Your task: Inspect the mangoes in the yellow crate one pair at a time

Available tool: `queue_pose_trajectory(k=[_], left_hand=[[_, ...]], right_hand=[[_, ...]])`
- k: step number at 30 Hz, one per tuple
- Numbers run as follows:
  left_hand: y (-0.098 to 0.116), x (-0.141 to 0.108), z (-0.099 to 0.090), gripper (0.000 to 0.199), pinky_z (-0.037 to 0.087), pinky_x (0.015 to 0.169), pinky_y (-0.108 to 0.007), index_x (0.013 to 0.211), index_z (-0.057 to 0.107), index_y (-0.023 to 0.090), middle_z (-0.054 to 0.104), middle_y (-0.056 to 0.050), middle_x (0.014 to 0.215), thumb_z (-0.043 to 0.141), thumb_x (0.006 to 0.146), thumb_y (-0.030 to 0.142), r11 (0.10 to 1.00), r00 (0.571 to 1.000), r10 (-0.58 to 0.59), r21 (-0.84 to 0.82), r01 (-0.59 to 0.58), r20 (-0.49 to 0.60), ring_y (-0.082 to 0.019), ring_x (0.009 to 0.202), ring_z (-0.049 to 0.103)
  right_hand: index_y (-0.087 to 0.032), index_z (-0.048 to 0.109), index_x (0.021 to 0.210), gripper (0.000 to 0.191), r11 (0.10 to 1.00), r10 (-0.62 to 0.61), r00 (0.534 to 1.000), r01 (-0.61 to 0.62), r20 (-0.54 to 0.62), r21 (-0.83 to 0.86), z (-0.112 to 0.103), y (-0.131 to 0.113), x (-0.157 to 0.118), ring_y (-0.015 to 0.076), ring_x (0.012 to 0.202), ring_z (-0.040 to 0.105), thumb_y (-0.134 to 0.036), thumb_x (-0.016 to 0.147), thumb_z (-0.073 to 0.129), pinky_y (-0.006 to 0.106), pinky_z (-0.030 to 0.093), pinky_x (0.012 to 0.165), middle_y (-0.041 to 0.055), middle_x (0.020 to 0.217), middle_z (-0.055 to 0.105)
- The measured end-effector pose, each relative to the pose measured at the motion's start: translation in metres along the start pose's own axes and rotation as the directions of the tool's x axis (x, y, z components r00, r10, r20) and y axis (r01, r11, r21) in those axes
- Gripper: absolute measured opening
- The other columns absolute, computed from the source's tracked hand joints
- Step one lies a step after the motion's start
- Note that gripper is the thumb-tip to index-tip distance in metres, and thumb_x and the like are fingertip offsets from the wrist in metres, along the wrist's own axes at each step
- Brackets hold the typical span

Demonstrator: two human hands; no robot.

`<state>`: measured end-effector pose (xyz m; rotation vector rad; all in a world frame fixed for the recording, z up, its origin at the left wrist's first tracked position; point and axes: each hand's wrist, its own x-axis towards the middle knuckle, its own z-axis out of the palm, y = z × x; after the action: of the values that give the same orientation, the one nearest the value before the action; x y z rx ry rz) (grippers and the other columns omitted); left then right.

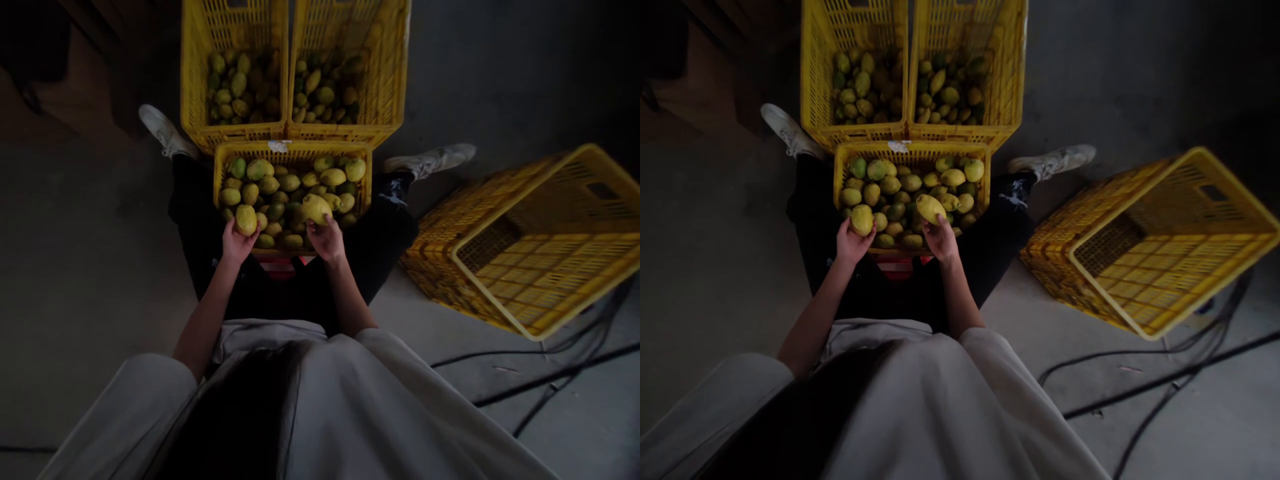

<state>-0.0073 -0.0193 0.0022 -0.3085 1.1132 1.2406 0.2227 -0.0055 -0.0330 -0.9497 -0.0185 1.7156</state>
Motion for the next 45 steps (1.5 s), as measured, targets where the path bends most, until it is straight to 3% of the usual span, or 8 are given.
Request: queue_pose_trajectory(k=[8,13,17,20,29,34,40,45], left_hand=[[-0.006,-0.003,-0.003,0.030,0.061,0.086,-0.034,0.123,0.067,0.020,0.077,-0.009,0.112,0.052,0.101,0.034,0.999,1.000,0.022,0.047,-0.022,-0.013,-0.027,0.115,0.072],[-0.008,-0.006,0.001,0.031,0.061,0.076,-0.031,0.124,0.067,0.018,0.077,-0.010,0.105,0.051,0.100,0.031,0.994,0.998,-0.052,0.095,0.050,0.018,-0.026,0.101,0.076],[-0.004,-0.002,0.005,0.023,0.059,0.070,-0.024,0.117,0.068,0.021,0.077,-0.006,0.102,0.053,0.102,0.030,0.999,1.000,0.002,0.054,-0.003,0.021,-0.019,0.088,0.075],[-0.001,0.002,0.004,0.018,0.055,0.063,-0.021,0.105,0.070,0.023,0.075,-0.005,0.099,0.055,0.101,0.032,0.999,1.000,0.025,0.042,-0.024,-0.015,-0.016,0.082,0.072],[0.003,-0.001,-0.003,0.024,0.054,0.062,-0.025,0.099,0.067,0.022,0.073,-0.006,0.088,0.050,0.097,0.039,0.999,1.000,0.017,-0.037,-0.018,-0.005,-0.018,0.078,0.070],[0.004,-0.006,-0.002,0.029,0.063,0.078,-0.034,0.109,0.068,0.021,0.076,-0.009,0.095,0.051,0.097,0.041,0.999,0.997,-0.004,-0.050,0.008,0.082,-0.024,0.094,0.075],[-0.001,-0.003,0.003,0.021,0.062,0.089,-0.036,0.115,0.067,0.023,0.077,-0.006,0.103,0.058,0.097,0.031,0.999,0.998,0.044,-0.024,-0.043,0.035,-0.024,0.105,0.074],[-0.001,0.000,0.001,0.034,0.060,0.077,-0.033,0.125,0.065,0.022,0.077,-0.009,0.105,0.057,0.097,0.040,0.996,0.999,-0.023,0.083,0.019,0.049,-0.024,0.094,0.075]], right_hand=[[-0.028,0.066,0.104,0.035,0.998,0.000,1.000,0.000,-0.001,0.067,-0.003,-0.001,0.001,0.0195,0.098,0.073,-0.062,0.095,0.061,0.036,0.065,0.087,0.0005,0.097,0.075],[-0.027,0.067,0.097,0.030,0.994,0.063,0.997,-0.059,-0.040,0.092,-0.003,-0.004,0.000,0.0177,0.078,0.072,-0.055,0.096,0.058,0.034,0.064,0.074,-0.0005,0.083,0.074],[-0.027,0.068,0.099,0.015,0.999,0.040,0.999,-0.039,-0.019,0.029,-0.001,-0.004,-0.001,0.0221,0.092,0.074,-0.037,0.089,0.063,0.040,0.064,0.083,0.0007,0.090,0.075],[-0.028,0.068,0.100,0.013,1.000,-0.002,1.000,0.002,-0.014,-0.030,-0.003,-0.001,0.001,0.0201,0.097,0.073,-0.030,0.086,0.068,0.036,0.063,0.086,-0.0005,0.096,0.076],[-0.028,0.065,0.096,0.024,0.996,-0.048,0.998,0.046,-0.036,-0.071,-0.019,0.012,0.014,0.0102,0.081,0.065,-0.036,0.081,0.081,0.020,0.055,0.067,-0.0056,0.092,0.071],[-0.029,0.064,0.101,0.030,0.999,-0.030,0.996,0.031,0.080,-0.009,-0.017,0.003,0.008,0.0115,0.069,0.059,-0.033,0.077,0.081,0.022,0.051,0.056,-0.0046,0.089,0.069],[-0.030,0.065,0.098,0.038,1.000,-0.021,1.000,0.021,-0.002,-0.001,-0.010,-0.001,0.002,0.0189,0.089,0.070,-0.066,0.086,0.070,0.031,0.061,0.071,-0.0015,0.089,0.072],[-0.030,0.065,0.101,0.039,0.995,0.098,0.994,-0.098,0.044,0.010,-0.010,-0.001,0.004,0.0173,0.073,0.068,-0.066,0.087,0.068,0.029,0.059,0.061,-0.0020,0.079,0.071]])
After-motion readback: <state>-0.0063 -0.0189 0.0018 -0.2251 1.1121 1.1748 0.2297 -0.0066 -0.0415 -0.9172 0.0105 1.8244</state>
